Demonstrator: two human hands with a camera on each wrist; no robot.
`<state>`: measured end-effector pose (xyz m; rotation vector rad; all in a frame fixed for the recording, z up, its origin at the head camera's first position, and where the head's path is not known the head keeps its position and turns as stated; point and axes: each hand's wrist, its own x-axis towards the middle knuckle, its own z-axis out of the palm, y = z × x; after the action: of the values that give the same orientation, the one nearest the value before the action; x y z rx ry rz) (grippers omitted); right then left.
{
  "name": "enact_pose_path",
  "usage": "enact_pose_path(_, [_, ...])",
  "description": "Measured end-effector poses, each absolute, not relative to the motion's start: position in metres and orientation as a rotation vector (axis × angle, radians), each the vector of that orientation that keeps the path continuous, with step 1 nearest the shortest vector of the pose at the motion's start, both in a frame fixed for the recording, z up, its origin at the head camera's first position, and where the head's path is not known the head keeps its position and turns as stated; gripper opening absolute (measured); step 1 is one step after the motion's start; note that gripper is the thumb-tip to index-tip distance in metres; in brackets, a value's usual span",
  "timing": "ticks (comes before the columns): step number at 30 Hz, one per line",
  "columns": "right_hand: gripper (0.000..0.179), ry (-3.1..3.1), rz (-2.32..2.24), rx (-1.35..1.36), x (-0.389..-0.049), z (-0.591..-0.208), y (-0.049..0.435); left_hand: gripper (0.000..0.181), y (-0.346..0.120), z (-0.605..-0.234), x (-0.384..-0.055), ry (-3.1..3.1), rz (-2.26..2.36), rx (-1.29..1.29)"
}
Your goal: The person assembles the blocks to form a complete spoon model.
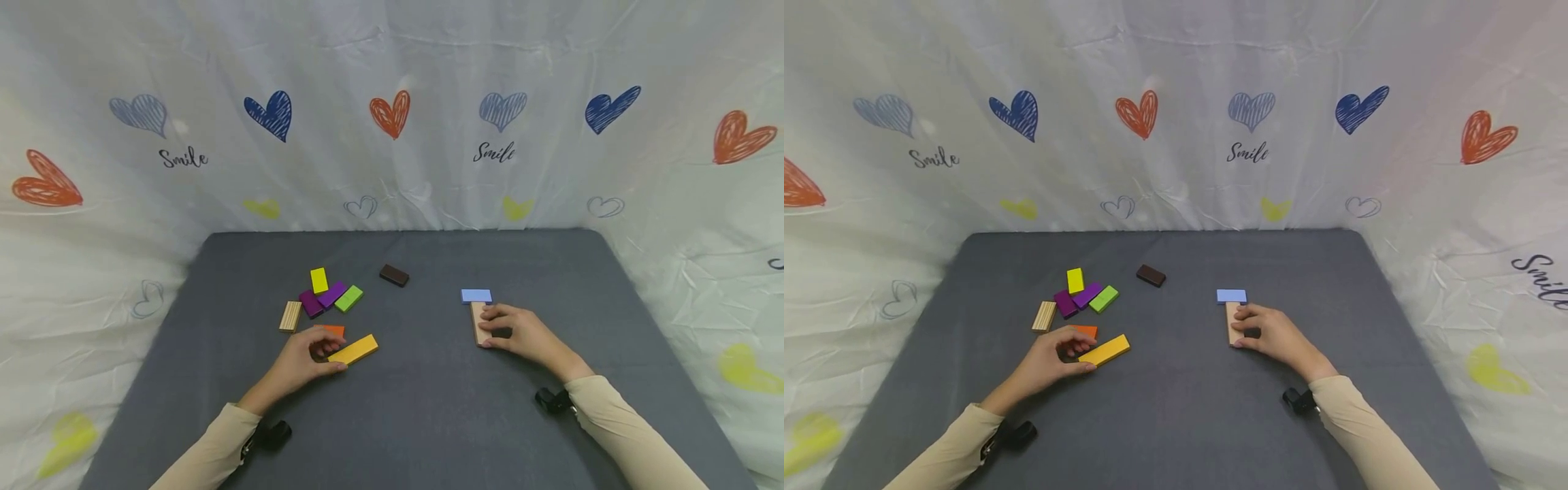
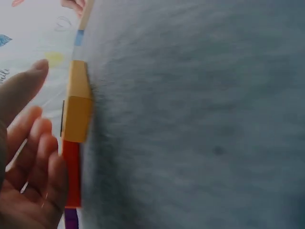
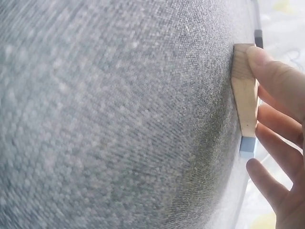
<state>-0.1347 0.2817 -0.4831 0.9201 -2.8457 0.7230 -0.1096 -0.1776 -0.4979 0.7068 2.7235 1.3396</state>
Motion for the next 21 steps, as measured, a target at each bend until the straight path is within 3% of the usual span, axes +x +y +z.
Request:
enact_pose_path(5, [0.039,-2.836,0.71,0.93,-0.135,-0.484,0.281,0.045,-0.184,-0.503,-0.1,2.835,1.129,0.697])
enact_pose_path(21, [0.039,-2.862,0.705,0.914,-0.135,-0.485,0.282,0.033,-0.181,-0.501,-0.099,2.877,0.952,0.598])
